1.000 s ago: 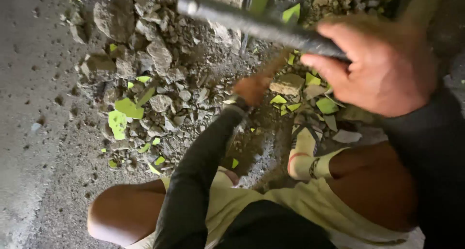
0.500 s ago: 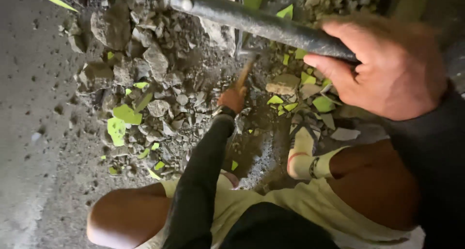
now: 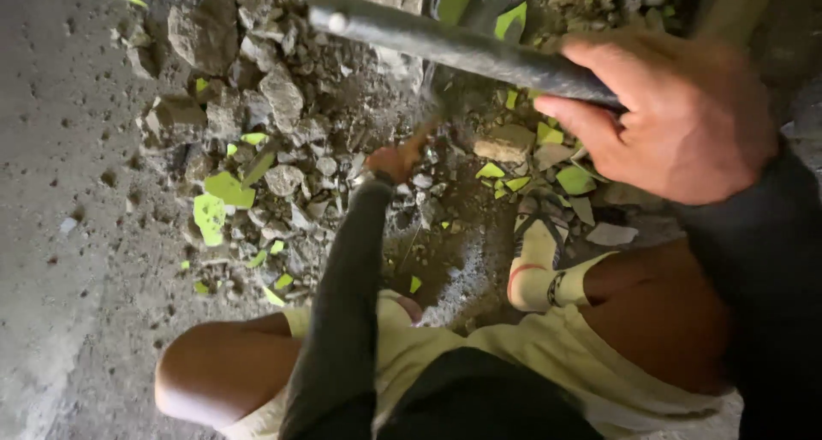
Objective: The person uses a hammer and chisel to break a concrete floor near a green-painted wall. They repeatedly strike the chisel to fracture the concrete and clear debris, working in a confined area with rubble and dust accumulating around the work zone.
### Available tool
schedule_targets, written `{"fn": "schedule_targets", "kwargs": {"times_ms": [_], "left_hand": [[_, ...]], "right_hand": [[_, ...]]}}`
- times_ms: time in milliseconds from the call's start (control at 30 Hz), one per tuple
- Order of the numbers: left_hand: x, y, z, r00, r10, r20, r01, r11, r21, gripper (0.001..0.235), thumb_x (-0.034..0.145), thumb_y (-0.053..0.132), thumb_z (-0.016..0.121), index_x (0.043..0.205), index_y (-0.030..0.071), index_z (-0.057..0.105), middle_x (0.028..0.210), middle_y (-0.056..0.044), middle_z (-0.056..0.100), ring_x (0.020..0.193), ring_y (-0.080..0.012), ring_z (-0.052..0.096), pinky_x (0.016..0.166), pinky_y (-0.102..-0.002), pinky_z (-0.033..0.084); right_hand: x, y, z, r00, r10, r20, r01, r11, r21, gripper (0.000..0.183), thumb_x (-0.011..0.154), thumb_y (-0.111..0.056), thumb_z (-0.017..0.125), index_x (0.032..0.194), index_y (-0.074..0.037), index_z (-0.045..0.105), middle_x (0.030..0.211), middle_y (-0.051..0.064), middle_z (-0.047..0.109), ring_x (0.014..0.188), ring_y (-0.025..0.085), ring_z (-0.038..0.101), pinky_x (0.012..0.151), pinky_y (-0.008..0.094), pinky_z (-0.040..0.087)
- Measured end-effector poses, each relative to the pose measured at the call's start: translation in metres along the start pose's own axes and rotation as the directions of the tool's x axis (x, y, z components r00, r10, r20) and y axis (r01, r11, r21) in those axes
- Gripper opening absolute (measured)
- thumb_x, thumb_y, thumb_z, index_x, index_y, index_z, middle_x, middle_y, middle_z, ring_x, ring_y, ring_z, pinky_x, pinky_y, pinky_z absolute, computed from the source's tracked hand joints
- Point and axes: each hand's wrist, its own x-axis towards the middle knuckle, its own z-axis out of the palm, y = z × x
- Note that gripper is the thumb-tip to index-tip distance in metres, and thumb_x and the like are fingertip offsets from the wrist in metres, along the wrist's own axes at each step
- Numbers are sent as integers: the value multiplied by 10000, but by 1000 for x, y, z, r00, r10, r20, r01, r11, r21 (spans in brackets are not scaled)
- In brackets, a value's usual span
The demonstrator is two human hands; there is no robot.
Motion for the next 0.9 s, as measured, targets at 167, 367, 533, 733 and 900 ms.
{"fn": "schedule_targets", "kwargs": {"times_ms": [167,367,533,733,900], "left_hand": [[104,-40,95,905,192,-379,-98,962,253,664,1043,564,342,1061,22,726,874,-193,718,694,-376,666,643,-532,522],[25,55,88,508,635,-582,-487,769,414,732,918,778,310,776,155,665,469,23,523,326,-143,412,328,-325,368],[-36,38,2,754,608,-249,-546,790,279,572,944,628,522,1178,117,631,1035,-113,676,686,-245,663,567,-387,587],[137,-91,110,866,259,-427,-114,935,336,488,1016,633,361,1336,265,353,850,-225,711,675,-383,654,600,-535,487],[66,-5,98,862,303,-406,-274,953,130,638,964,641,350,1338,219,647,930,-145,740,679,-338,661,576,-493,475]], "right_hand": [[-7,2,-7,998,62,-22,-61,997,47,205,1129,8,954,1163,122,787,764,74,639,483,173,409,445,319,281],[13,-17,1,998,-38,-45,40,998,46,262,1053,-8,939,1189,109,748,933,123,753,565,182,554,455,313,374],[11,-8,11,998,-49,-34,51,997,63,266,1027,-23,920,1173,69,716,947,132,736,538,171,532,422,296,396],[-8,-3,-10,998,46,-32,-47,999,-9,267,1081,-55,966,1194,104,784,867,109,720,529,203,508,469,334,354],[3,-14,-14,998,7,-61,-5,1000,17,288,1067,-11,984,1209,147,790,944,153,767,598,230,578,522,340,405]]}}
